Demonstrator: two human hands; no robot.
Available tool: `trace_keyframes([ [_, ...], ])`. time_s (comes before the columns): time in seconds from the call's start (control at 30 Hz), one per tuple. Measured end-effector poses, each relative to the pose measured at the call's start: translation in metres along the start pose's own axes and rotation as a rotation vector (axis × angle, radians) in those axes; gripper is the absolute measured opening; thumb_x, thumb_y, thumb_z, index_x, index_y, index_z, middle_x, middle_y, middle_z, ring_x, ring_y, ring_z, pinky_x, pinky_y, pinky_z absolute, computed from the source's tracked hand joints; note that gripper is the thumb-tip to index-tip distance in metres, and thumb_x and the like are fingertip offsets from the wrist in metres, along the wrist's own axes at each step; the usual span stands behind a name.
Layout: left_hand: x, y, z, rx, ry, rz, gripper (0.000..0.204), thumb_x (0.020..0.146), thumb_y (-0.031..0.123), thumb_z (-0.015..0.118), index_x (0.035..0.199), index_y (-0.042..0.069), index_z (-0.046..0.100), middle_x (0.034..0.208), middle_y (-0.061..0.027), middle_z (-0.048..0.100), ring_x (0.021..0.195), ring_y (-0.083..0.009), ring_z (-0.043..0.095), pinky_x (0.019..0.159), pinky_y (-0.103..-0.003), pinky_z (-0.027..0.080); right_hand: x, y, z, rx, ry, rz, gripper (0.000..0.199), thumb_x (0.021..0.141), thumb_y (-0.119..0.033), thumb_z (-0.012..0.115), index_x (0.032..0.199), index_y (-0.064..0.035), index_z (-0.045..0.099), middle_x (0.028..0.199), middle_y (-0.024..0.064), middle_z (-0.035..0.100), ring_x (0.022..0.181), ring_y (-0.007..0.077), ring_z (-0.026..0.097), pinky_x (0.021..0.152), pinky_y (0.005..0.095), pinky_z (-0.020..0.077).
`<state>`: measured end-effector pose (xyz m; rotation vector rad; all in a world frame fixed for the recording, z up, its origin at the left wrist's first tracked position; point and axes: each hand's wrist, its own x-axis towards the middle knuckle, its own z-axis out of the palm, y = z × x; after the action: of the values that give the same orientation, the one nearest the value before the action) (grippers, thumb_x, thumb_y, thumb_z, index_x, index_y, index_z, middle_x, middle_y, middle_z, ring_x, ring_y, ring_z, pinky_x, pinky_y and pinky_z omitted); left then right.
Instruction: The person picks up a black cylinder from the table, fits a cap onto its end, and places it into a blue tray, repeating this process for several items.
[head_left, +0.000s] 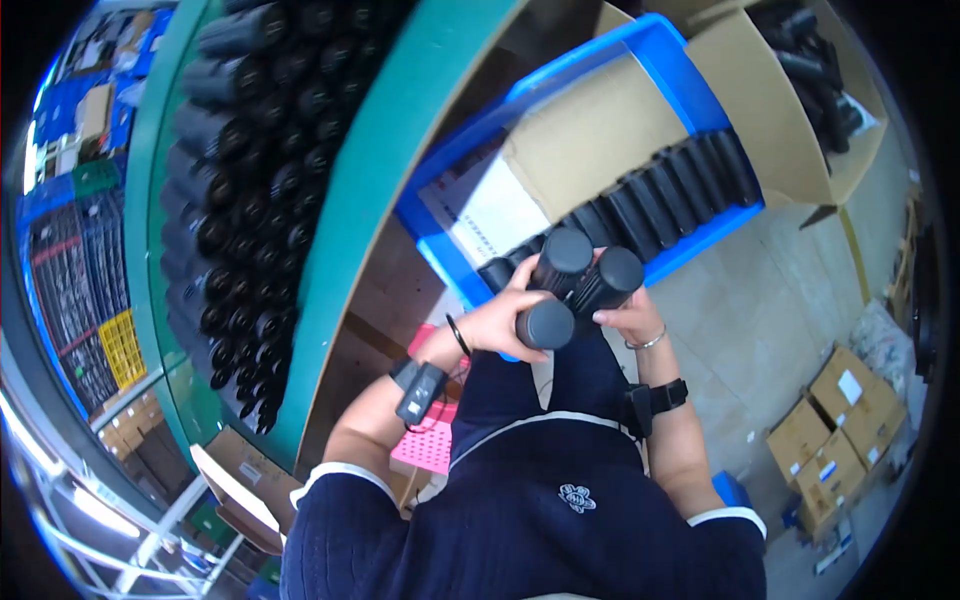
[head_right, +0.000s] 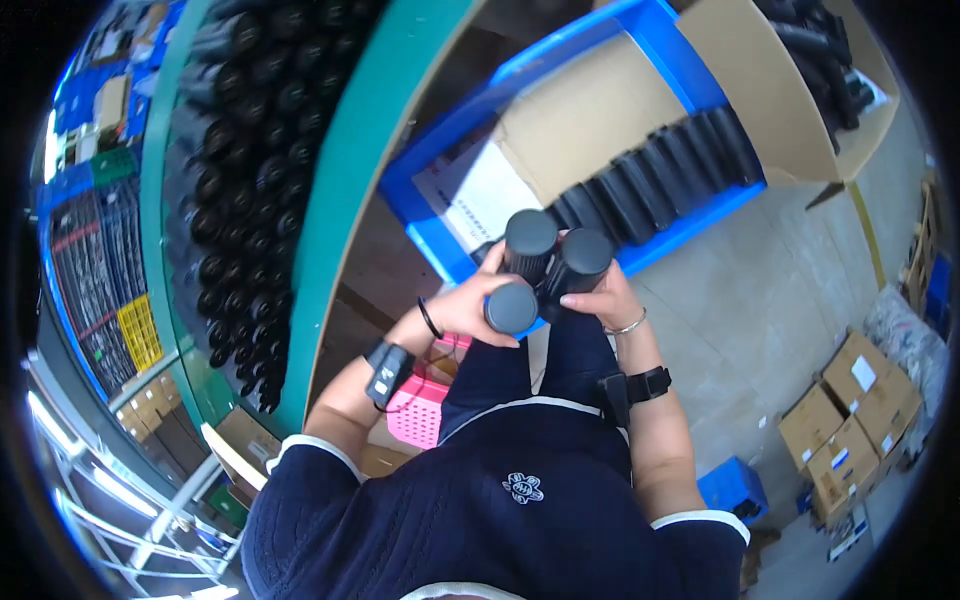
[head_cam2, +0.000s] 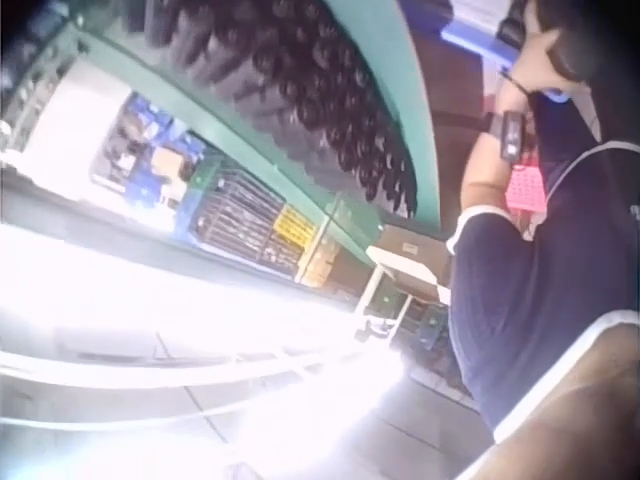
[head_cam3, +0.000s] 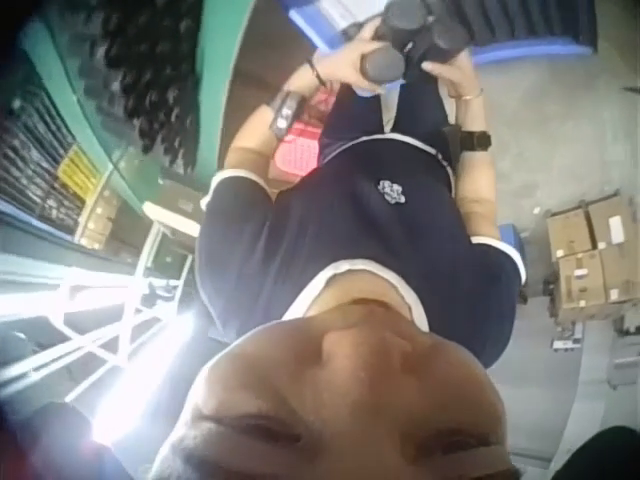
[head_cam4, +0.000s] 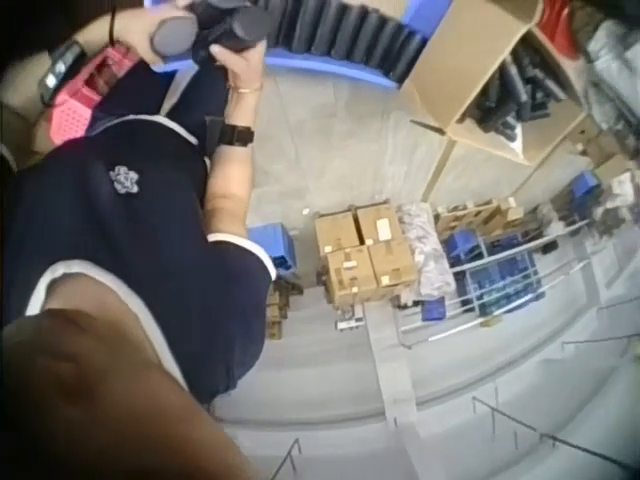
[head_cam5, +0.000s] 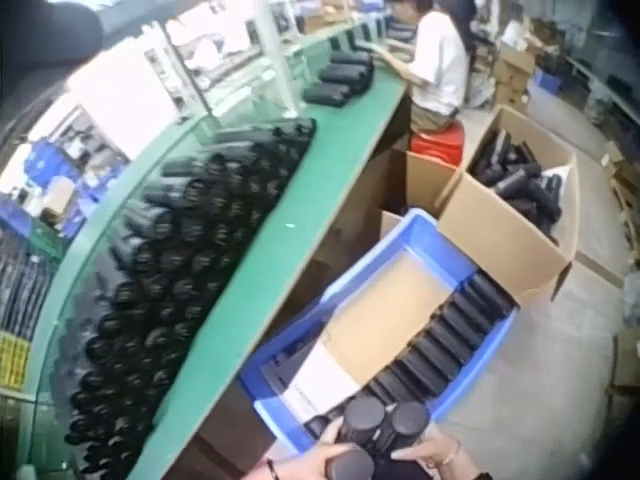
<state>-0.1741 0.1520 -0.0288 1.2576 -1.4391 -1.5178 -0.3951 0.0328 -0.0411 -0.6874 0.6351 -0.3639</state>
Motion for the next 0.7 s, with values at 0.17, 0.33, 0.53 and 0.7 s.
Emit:
trace_keyframes([
  [0.17, -0.093, 0.044, 0.008, 0.053, 0.268, -0.072, 0.059, 0.057, 0.02, 0.088, 0.108, 0.006, 0.063, 0.104, -0.0074, 0.065, 0.1, -0.0211, 0.063, 0.094, -0.036, 0.045, 0.018, -0.009, 0.105, -0.28, -0.366, -0.031, 0.083, 0.058, -0.005, 0.08, 0.133, -0.0004, 0.045, 0.138, 0.0141, 0.048, 0.129, 0.0225, 0.044, 0.11, 0.0377, 0.0314],
  [0.33, -0.182, 0.069, 0.01, 0.14, 0.493, -0.018, 0.058, 0.055, 0.022, 0.088, 0.106, 0.01, 0.065, 0.116, -0.0126, 0.059, 0.125, -0.0337, 0.042, 0.106, -0.047, 0.032, 0.014, 0.002, 0.191, -0.376, -0.561, 0.045, 0.078, 0.058, -0.005, 0.081, 0.13, -0.0009, 0.049, 0.138, 0.0145, 0.049, 0.129, 0.0233, 0.044, 0.109, 0.0378, 0.0328],
  [0.53, -0.275, 0.071, 0.014, 0.187, 0.767, 0.144, 0.057, 0.051, 0.025, 0.088, 0.103, 0.013, 0.066, 0.132, -0.0169, 0.046, 0.139, -0.0438, 0.012, 0.113, -0.055, 0.012, 0.009, 0.039, 0.275, -0.502, -0.751, 0.041, 0.075, 0.056, -0.004, 0.082, 0.125, -0.003, 0.053, 0.139, 0.0151, 0.048, 0.131, 0.0239, 0.042, 0.11, 0.0386, 0.031],
  [0.7, -0.347, 0.077, 0.022, 0.298, 0.816, 0.067, 0.057, 0.053, 0.026, 0.088, 0.103, 0.012, 0.066, 0.127, -0.0162, 0.051, 0.137, -0.042, 0.016, 0.112, -0.052, 0.016, -0.005, 0.07, 0.338, -0.546, -0.862, 0.091, 0.076, 0.059, -0.005, 0.083, 0.128, -0.0049, 0.052, 0.139, 0.0141, 0.048, 0.13, 0.0232, 0.043, 0.108, 0.0381, 0.0327],
])
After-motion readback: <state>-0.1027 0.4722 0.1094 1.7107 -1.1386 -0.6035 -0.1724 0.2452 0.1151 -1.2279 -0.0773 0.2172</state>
